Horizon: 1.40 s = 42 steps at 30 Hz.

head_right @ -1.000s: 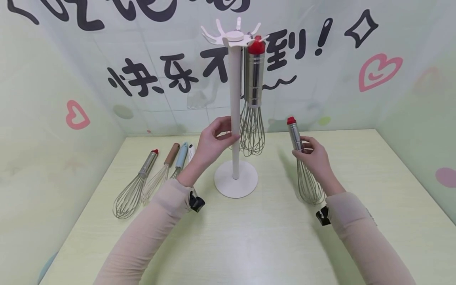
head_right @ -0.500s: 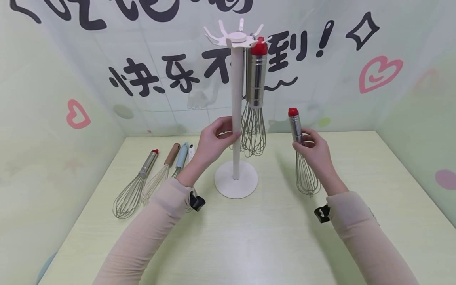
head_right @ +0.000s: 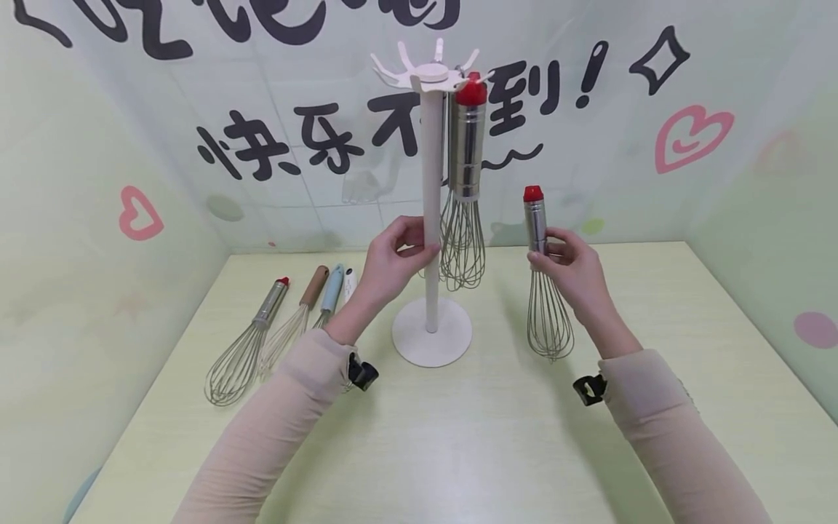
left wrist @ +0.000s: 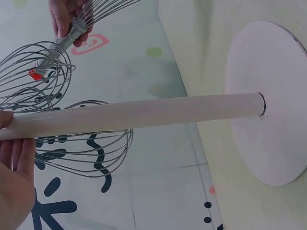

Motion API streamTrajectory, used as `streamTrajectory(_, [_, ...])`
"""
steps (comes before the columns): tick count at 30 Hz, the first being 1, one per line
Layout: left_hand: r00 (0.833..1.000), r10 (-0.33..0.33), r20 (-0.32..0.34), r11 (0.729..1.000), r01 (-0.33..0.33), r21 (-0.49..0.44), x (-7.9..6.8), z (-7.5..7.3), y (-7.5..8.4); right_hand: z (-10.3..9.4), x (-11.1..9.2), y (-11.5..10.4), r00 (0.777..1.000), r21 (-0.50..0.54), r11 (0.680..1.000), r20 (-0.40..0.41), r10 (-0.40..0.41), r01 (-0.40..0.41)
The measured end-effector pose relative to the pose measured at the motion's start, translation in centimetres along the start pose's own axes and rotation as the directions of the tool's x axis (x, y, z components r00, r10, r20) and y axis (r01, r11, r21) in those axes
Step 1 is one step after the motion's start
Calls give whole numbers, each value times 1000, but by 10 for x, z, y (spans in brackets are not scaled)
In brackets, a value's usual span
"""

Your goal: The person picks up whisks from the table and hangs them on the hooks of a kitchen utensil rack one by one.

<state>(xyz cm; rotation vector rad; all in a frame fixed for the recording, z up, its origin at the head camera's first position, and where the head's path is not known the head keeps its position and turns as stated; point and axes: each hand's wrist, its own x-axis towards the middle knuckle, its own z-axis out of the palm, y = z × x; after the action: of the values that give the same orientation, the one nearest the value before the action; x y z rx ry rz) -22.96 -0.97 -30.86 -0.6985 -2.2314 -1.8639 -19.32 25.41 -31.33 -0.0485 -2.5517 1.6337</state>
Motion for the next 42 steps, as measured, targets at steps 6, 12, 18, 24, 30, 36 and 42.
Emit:
streamTrajectory(6, [1000, 3, -1, 1000, -3, -18, 1, 0, 1, -3, -1, -5, 1000, 73, 997, 6, -9, 9])
streamTrajectory(12, [1000, 15, -3, 1000, -15, -10, 1, 0, 2, -7, -3, -13, 1000, 104, 994, -5, -12, 13])
streamTrajectory(18, [999, 47, -17, 999, -48, -13, 0, 1, 3, -10, -4, -17, 1000, 177, 984, -20, -25, 28])
streamTrajectory(24, [996, 69, -50, 998, -70, -9, -2, 2, 2, -10, -5, -19, 1000, 161, 987, -15, -3, 5])
streamTrajectory(30, [994, 70, -89, 997, -71, -7, -3, 2, 3, -12, -6, -24, 999, 119, 993, -40, -16, 20])
streamTrajectory(36, [988, 81, -131, 996, -83, -13, -3, 5, 2, -13, -5, -30, 996, 230, 971, -72, -56, 71])
streamTrajectory(42, [977, 79, -198, 997, -78, 9, -2, 8, 3, -13, -6, -40, 988, 328, 936, -120, -93, 128])
